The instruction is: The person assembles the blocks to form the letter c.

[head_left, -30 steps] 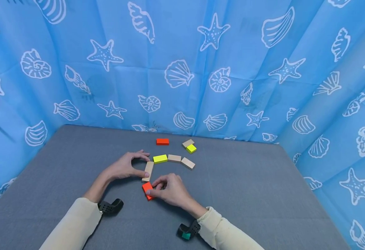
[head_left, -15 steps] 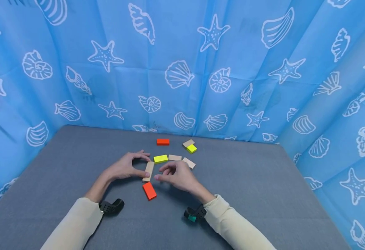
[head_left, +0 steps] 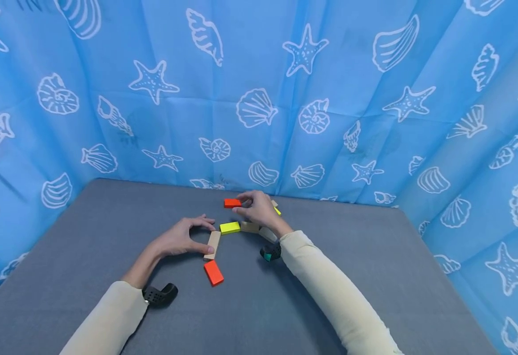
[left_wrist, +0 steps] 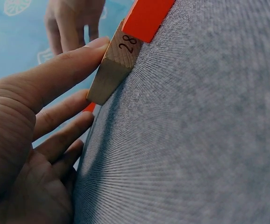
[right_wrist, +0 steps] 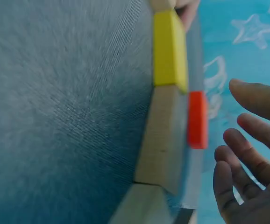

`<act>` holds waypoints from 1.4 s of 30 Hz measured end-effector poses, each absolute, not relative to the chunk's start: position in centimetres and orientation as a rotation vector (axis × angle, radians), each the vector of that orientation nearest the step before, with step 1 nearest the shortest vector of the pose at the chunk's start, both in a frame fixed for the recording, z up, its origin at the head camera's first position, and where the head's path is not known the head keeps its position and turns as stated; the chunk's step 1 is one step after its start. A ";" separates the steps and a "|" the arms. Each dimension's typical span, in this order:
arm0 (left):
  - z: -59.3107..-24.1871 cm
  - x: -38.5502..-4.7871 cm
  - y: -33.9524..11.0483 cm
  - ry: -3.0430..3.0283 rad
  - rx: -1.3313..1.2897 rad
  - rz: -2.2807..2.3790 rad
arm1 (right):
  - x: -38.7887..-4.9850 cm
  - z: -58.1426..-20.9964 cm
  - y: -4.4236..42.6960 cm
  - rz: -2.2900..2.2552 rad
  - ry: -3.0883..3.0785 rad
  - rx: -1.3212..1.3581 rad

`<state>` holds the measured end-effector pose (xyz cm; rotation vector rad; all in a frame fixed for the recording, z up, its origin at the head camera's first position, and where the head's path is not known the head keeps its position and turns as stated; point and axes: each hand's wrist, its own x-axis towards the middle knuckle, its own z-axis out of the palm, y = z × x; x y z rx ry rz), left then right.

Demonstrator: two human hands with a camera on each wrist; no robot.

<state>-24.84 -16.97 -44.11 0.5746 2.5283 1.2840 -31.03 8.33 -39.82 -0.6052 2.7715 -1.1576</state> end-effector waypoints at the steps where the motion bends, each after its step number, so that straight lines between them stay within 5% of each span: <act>1: -44.1 -24.8 -16.9 2.528 0.575 1.285 | -31.4 -40.1 8.2 -1.135 2.770 -0.589; 13: -44.1 -24.8 -16.9 2.531 0.559 1.284 | -33.2 -41.7 6.4 -0.772 2.910 -0.573; 23: -44.1 -24.8 -17.0 2.526 0.572 1.285 | -32.5 -40.8 7.2 -0.891 2.890 -0.567; 31: -44.2 -24.8 -17.2 2.528 0.592 1.305 | -28.9 -39.0 8.8 -1.046 2.793 -0.829; 42: -44.3 -24.7 -17.0 2.547 0.570 1.276 | -22.2 -41.0 11.0 -0.990 2.533 -0.989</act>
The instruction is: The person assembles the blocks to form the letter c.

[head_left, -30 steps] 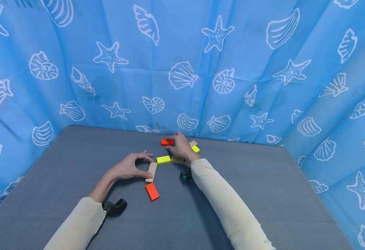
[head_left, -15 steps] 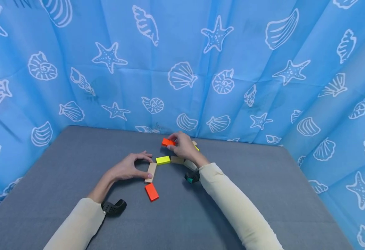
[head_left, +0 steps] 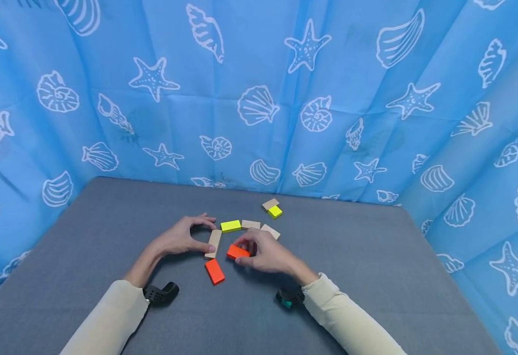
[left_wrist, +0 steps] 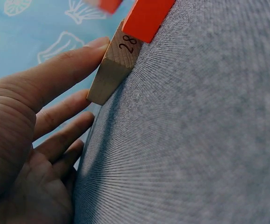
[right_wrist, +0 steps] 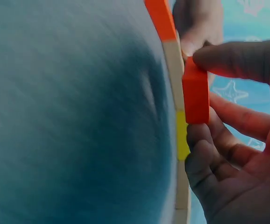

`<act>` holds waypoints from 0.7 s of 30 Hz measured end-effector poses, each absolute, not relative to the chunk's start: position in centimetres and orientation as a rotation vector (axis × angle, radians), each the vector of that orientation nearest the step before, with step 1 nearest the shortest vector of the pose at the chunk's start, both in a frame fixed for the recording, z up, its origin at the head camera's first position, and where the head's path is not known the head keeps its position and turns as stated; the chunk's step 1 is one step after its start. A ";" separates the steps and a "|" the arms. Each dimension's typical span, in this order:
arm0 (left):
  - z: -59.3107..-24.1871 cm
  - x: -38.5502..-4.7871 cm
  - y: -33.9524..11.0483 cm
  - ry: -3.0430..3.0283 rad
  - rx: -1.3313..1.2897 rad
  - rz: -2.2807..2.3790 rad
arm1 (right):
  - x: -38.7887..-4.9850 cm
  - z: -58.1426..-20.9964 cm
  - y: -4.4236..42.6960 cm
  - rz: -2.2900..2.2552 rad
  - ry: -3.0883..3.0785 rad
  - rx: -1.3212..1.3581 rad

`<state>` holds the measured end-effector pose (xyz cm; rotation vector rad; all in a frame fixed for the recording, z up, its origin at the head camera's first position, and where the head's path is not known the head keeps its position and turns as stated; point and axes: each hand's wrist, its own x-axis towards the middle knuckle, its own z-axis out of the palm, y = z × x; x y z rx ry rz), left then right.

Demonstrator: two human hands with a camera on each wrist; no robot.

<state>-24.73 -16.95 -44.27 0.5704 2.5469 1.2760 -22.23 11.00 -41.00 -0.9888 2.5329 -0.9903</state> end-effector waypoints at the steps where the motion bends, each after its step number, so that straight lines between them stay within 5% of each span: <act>1: -44.3 -24.7 -17.0 2.549 0.569 1.273 | -21.9 -41.2 11.1 -0.983 2.510 -0.992; 21: -44.2 -24.7 -16.9 2.544 0.559 1.272 | -20.0 -43.1 11.8 -1.037 2.238 -1.063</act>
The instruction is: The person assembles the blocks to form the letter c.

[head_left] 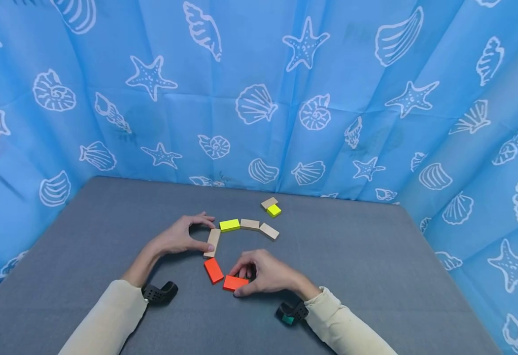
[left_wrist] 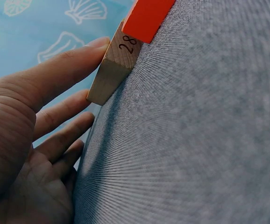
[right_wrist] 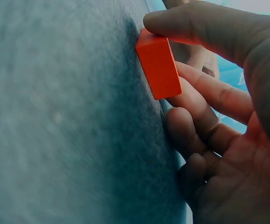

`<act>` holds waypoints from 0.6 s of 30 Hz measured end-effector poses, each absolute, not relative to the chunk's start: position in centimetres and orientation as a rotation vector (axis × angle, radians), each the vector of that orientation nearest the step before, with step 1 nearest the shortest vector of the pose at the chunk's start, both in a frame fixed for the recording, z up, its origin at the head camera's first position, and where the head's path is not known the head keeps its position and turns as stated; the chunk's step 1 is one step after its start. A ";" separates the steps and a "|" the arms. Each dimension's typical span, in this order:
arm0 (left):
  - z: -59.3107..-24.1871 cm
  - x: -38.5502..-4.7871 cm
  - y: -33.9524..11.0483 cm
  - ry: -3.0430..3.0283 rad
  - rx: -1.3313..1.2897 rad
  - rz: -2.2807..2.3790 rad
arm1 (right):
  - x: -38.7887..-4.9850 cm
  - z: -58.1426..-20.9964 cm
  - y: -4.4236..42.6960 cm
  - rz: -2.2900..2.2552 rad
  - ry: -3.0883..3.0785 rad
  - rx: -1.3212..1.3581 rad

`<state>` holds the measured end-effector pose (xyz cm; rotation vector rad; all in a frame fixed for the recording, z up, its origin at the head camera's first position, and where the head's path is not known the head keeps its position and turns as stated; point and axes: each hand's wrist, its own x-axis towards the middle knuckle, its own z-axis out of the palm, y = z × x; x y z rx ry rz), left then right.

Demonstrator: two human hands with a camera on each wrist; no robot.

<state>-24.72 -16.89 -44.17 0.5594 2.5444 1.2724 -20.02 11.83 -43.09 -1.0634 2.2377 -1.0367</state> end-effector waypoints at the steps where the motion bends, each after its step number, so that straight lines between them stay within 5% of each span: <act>1: -44.2 -24.7 -16.9 2.543 0.558 1.273 | -20.0 -43.2 11.8 -1.041 2.231 -1.062; 18: -44.2 -24.7 -16.9 2.545 0.562 1.275 | -19.7 -43.5 11.6 -1.077 2.200 -1.036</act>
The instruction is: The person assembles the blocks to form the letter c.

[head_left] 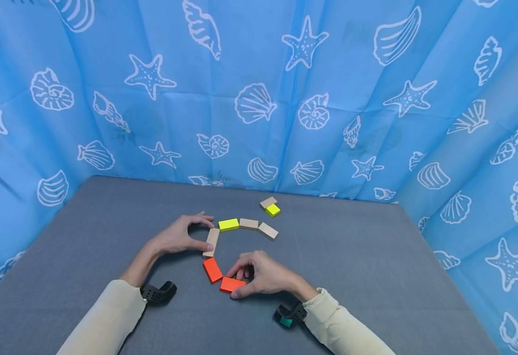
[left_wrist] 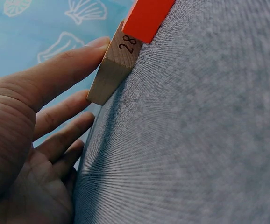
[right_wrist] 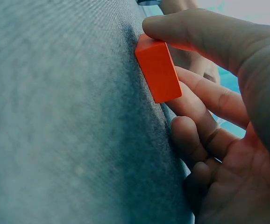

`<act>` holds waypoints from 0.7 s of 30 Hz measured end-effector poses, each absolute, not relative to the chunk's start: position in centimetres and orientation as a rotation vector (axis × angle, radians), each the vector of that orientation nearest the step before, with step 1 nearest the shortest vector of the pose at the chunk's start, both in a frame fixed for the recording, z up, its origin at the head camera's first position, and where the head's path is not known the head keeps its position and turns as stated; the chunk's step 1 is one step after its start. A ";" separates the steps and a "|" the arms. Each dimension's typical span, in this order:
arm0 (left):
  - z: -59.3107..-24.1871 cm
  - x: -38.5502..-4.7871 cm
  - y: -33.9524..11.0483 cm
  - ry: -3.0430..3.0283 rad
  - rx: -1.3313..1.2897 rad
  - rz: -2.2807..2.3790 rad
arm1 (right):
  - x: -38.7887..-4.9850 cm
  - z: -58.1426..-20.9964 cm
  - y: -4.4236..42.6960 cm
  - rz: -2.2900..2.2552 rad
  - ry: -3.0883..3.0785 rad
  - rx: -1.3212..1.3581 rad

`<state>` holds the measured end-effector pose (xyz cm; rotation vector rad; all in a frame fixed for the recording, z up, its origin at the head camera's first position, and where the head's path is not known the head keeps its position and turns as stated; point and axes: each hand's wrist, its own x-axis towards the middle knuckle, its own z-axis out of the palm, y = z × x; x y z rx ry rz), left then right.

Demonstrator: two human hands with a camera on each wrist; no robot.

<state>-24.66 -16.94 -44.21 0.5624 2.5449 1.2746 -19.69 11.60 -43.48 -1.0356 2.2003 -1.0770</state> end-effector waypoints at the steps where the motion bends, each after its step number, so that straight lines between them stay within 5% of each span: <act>1: -44.2 -24.6 -16.9 2.546 0.561 1.273 | -19.7 -43.5 11.6 -1.078 2.200 -1.034; 21: -44.0 -24.6 -16.9 2.554 0.556 1.264 | -19.5 -43.3 11.4 -1.088 2.207 -1.004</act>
